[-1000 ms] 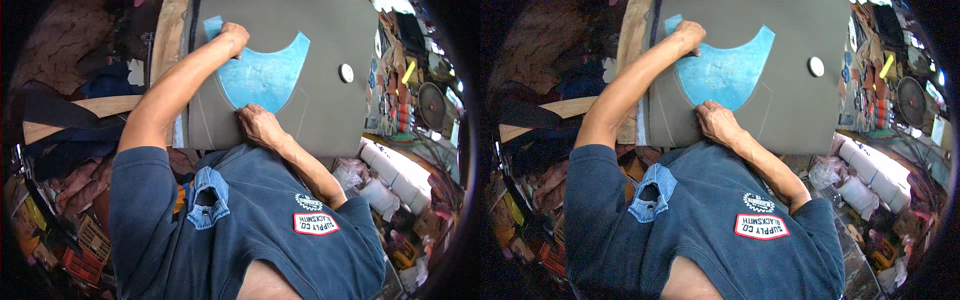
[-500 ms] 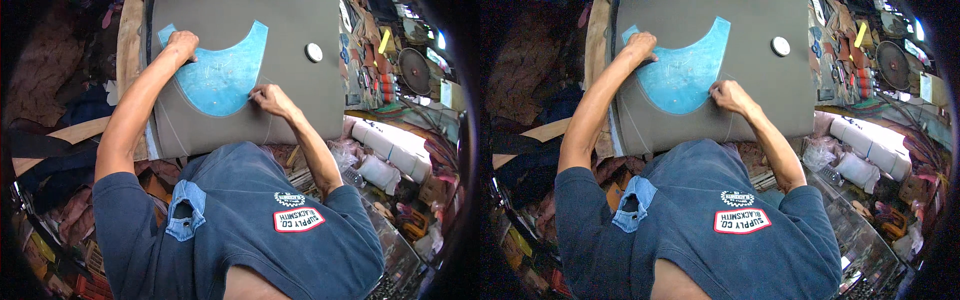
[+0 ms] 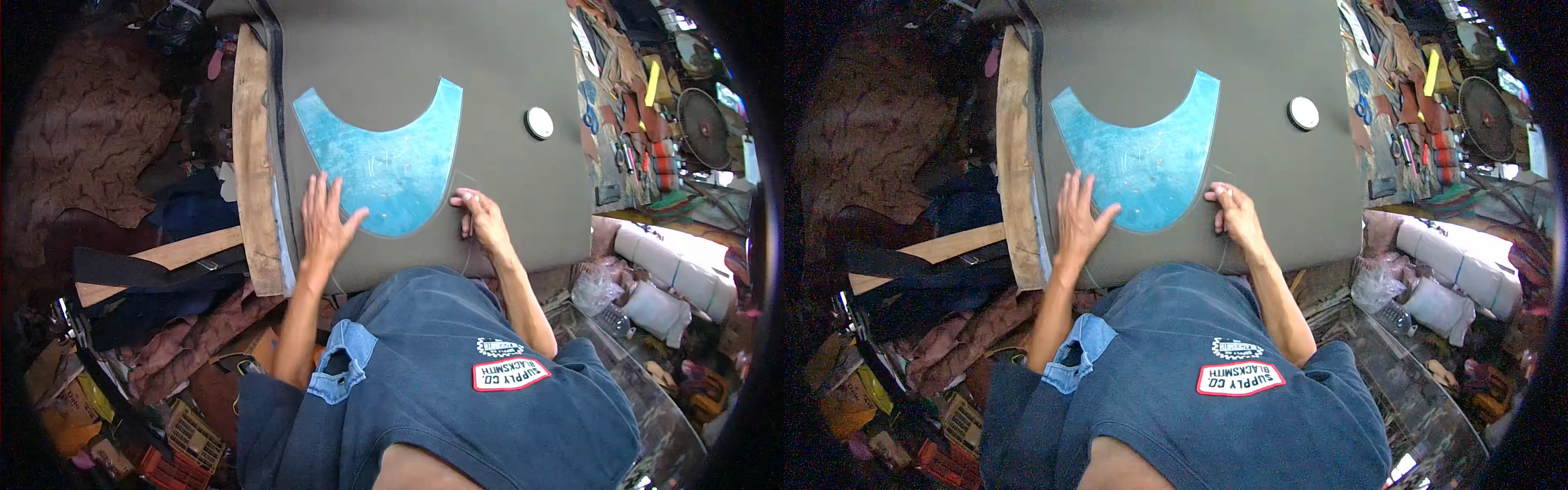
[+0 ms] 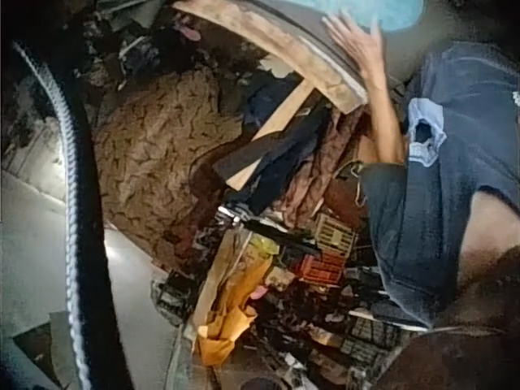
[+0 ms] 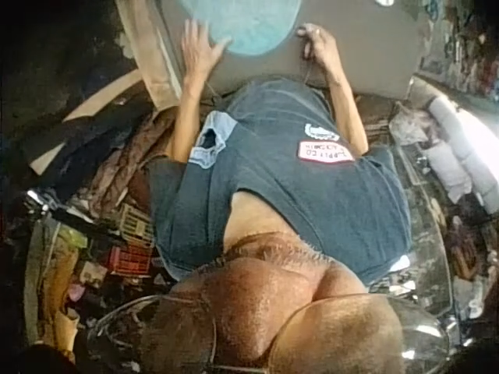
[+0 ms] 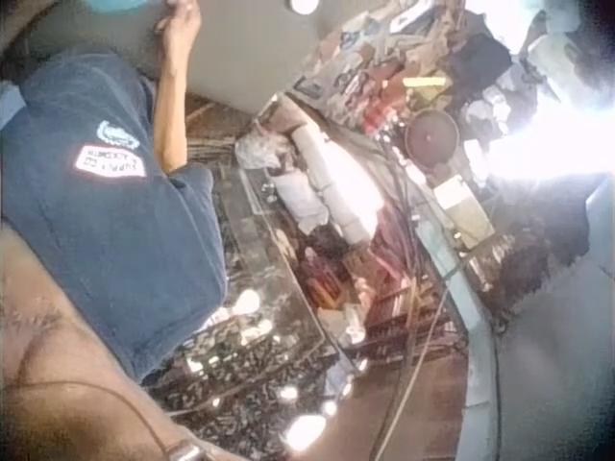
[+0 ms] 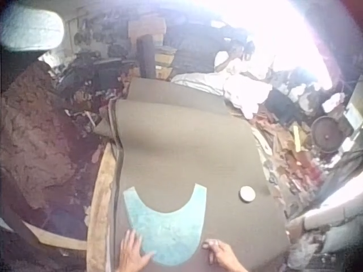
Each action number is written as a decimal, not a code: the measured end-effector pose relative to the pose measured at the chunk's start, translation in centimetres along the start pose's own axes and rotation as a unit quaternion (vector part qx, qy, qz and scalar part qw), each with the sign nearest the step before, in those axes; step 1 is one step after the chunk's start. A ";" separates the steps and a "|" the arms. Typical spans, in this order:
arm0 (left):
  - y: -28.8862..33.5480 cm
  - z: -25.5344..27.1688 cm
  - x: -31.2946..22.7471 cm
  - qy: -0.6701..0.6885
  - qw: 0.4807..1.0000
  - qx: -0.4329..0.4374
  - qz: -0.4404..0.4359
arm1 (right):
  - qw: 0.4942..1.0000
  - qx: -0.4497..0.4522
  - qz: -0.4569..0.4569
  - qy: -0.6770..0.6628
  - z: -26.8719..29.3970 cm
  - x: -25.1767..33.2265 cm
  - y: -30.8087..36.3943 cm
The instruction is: Tracing a shoe pattern onto a sheet of grey material using a blue template and white chalk.
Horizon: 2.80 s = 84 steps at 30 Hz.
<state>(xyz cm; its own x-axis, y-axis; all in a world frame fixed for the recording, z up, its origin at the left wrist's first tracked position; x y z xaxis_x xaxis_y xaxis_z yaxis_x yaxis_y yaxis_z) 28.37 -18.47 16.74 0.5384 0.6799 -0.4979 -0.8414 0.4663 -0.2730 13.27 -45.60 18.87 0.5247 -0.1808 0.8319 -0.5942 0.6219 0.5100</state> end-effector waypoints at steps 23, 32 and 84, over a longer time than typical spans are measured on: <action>5.4 1.5 -1.0 -0.014 0.999 -0.009 -0.051 | 0.957 -0.045 -0.017 -0.285 -1.1 -0.3 -8.2; 24.2 3.5 3.6 0.266 0.903 0.164 0.296 | 0.933 -0.076 0.028 -0.350 -1.1 -0.9 -7.9; 48.2 -1.0 -5.5 0.282 0.845 -0.118 0.438 | 0.648 0.382 0.337 0.565 9.1 -36.2 29.5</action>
<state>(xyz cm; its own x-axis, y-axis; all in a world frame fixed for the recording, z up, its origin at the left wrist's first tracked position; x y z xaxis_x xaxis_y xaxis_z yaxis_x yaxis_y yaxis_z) -15.20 -0.30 5.51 -0.3475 0.2968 -0.8894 -0.9276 -0.2473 0.2799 -28.86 -27.65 5.79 -0.1572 0.8791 0.4500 -0.8228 -0.3686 0.4326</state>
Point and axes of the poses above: each hand's wrist, its own y-axis away from the middle knuckle, its own z-axis out of the back of the hand, x = y × z, the point moved 2 cm from there along -y, towards the middle knuckle, and after that the axes turned 11 degrees about -x, right-handed, at the moved point
